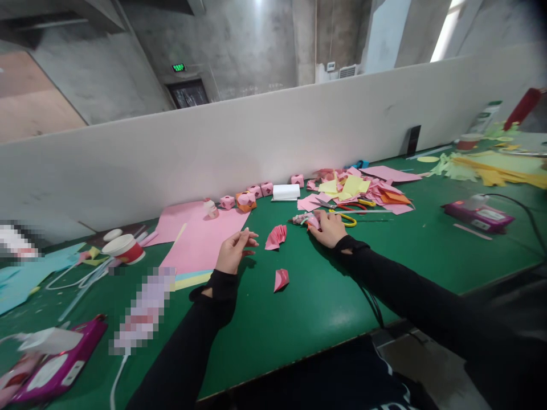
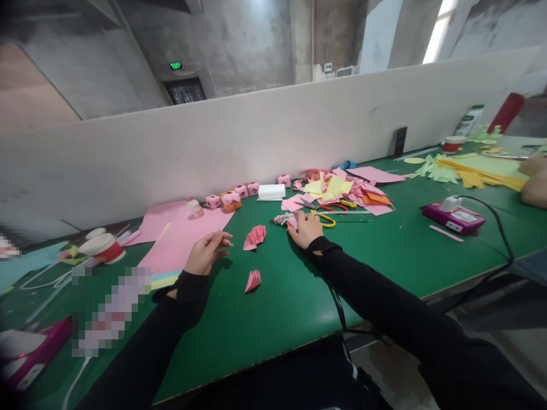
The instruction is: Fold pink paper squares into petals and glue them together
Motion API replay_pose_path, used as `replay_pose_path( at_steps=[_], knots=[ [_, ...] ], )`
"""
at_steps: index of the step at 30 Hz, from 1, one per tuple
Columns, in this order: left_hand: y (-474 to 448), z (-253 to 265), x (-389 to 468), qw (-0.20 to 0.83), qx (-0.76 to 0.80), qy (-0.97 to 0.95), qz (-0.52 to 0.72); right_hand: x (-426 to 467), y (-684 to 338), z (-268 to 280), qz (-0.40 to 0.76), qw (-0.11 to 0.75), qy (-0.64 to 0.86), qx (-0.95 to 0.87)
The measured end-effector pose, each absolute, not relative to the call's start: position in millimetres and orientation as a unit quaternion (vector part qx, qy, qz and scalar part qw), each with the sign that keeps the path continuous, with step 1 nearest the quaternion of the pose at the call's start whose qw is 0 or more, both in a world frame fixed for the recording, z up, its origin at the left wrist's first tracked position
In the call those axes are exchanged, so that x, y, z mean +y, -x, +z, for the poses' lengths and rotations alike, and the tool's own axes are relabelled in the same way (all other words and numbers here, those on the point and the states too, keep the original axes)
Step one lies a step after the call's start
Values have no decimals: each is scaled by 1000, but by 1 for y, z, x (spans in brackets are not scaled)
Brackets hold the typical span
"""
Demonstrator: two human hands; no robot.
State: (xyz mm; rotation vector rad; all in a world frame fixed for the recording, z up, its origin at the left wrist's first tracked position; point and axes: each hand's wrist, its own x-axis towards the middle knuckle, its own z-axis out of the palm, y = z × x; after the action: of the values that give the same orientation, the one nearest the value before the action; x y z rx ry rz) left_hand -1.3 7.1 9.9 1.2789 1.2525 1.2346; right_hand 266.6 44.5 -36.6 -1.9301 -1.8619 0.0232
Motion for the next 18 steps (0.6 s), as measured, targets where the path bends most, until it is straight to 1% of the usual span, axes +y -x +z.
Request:
replay_pose_path(
  at_steps=[4,5,8,9,15,18],
  knots=[
    [14,1,16,381,551,-573,472,40,-267,-31,-46,222,694,-684],
    [18,-2,18,350,562,-592,460,40,-268,-31,-60,223,690,-686],
    [27,-9,24,213,605,-653,404,42,-269,-32,-82,232,680,-690],
    [29,-11,25,192,612,-663,385,44,-270,-33,-82,235,678,-692],
    [33,-15,27,148,630,-684,337,55,-270,-40,-33,291,616,-731],
    [33,-15,27,128,632,-693,322,61,-270,-41,-34,291,604,-741]
  ],
)
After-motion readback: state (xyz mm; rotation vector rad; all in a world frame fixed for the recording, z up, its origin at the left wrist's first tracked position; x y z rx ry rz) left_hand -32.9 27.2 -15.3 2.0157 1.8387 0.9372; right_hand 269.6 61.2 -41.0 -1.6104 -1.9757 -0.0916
